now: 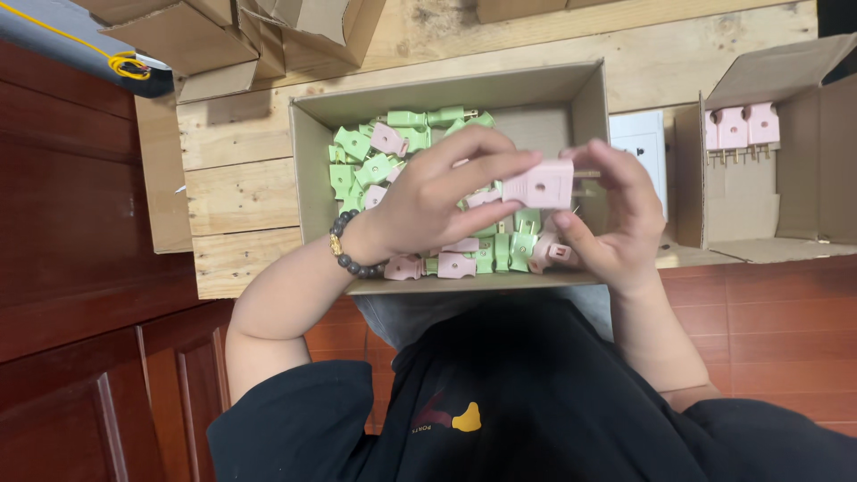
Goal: The person sorts and packages electronic power plugs by hand from a large cardboard box into a smaller cardboard box on a wooden surface.
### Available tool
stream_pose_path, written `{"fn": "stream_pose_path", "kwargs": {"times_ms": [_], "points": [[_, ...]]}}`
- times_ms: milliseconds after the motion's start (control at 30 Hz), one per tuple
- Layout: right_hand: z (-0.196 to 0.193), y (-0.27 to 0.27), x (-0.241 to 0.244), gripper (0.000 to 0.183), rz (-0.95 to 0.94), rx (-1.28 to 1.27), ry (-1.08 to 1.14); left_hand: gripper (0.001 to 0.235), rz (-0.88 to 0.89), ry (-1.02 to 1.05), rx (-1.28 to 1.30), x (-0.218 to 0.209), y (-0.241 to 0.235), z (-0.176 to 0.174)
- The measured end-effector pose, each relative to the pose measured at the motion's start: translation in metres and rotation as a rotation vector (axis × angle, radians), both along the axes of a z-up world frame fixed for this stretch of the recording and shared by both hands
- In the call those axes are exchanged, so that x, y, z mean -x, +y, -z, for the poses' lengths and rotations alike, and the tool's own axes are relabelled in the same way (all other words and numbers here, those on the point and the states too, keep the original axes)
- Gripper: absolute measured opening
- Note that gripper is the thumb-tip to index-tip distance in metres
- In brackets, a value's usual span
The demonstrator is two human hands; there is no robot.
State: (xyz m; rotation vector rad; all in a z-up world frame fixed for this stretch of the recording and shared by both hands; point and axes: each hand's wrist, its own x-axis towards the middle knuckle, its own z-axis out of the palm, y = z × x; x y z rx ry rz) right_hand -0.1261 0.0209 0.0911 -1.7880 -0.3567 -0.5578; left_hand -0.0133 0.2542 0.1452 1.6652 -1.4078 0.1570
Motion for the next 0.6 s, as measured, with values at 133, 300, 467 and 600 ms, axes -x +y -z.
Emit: {"fn": "stream_pose_path", "kwargs": {"times_ms": [133,300,467,600], "points": [[0.022,-0.012,-0.012,0.054,-0.003,0.023,-0.185,0.032,-0.028,0.077,0.060,0.007,-0.008,0.003],[0.019,-0.007,-0.006,0.039,0.000,0.063,-0.257,0.026,-0.063,0.101,0.003,0.015,-0.013,0.007],[0.017,-0.003,-0.004,0.028,-0.062,0.154,-0.318,0.022,-0.038,0.120,-0.001,0.018,-0.019,0.015],[0.016,-0.006,-0.002,0.031,-0.004,0.042,-0.283,0.022,-0.037,0.136,0.044,0.015,-0.017,0.010]]}}
